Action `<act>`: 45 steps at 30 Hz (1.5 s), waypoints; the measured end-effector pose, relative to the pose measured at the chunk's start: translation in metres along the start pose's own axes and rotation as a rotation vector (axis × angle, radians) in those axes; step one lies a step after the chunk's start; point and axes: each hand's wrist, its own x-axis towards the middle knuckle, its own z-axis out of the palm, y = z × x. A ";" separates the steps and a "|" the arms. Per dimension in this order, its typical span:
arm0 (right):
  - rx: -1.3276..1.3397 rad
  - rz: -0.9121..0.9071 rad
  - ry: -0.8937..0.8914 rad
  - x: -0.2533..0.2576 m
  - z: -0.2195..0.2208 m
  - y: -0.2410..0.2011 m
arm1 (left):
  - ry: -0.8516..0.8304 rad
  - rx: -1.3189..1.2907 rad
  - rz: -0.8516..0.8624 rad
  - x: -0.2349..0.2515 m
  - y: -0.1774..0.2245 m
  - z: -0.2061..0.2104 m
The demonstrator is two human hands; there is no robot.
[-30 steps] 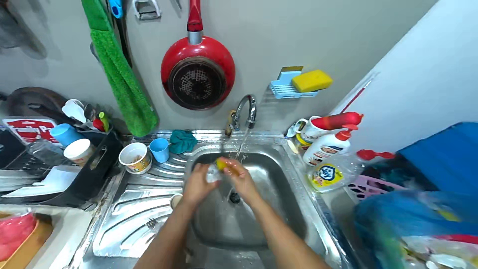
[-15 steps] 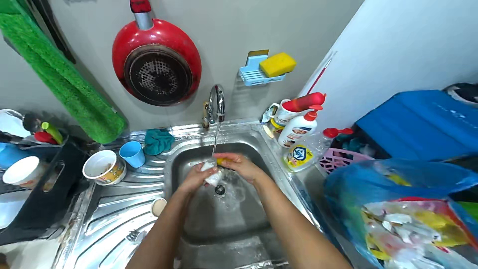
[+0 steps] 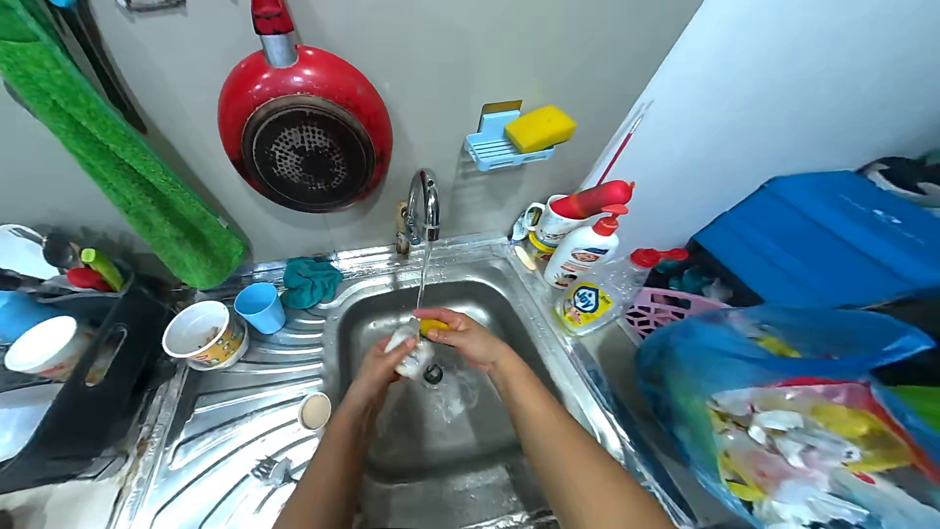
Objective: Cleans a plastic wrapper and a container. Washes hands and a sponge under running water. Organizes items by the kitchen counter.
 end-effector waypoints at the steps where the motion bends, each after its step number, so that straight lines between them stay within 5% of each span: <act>1: -0.076 -0.004 0.010 0.003 0.003 -0.004 | 0.076 0.217 0.094 -0.001 0.003 0.004; 5: -0.132 -0.007 0.148 0.008 0.013 -0.003 | 0.318 0.804 0.514 -0.002 -0.001 0.012; 9: 0.081 0.044 0.219 -0.003 0.012 0.005 | 0.337 0.885 0.843 0.005 -0.010 0.009; 17: -0.495 -0.025 0.441 -0.013 0.026 -0.014 | 0.369 0.591 0.722 0.012 -0.002 0.018; 24: -0.798 -0.124 0.528 -0.009 0.029 -0.021 | 0.262 0.892 0.732 0.022 0.017 0.013; 29: -0.713 -0.117 0.492 -0.001 0.020 -0.015 | 0.114 1.088 0.724 0.018 0.026 0.000; 36: -0.656 -0.102 0.452 0.004 0.015 -0.017 | 0.247 0.795 0.715 0.013 0.016 -0.015; 45: -0.874 -0.146 0.458 0.003 0.022 -0.024 | 0.197 1.120 0.789 0.017 0.038 -0.008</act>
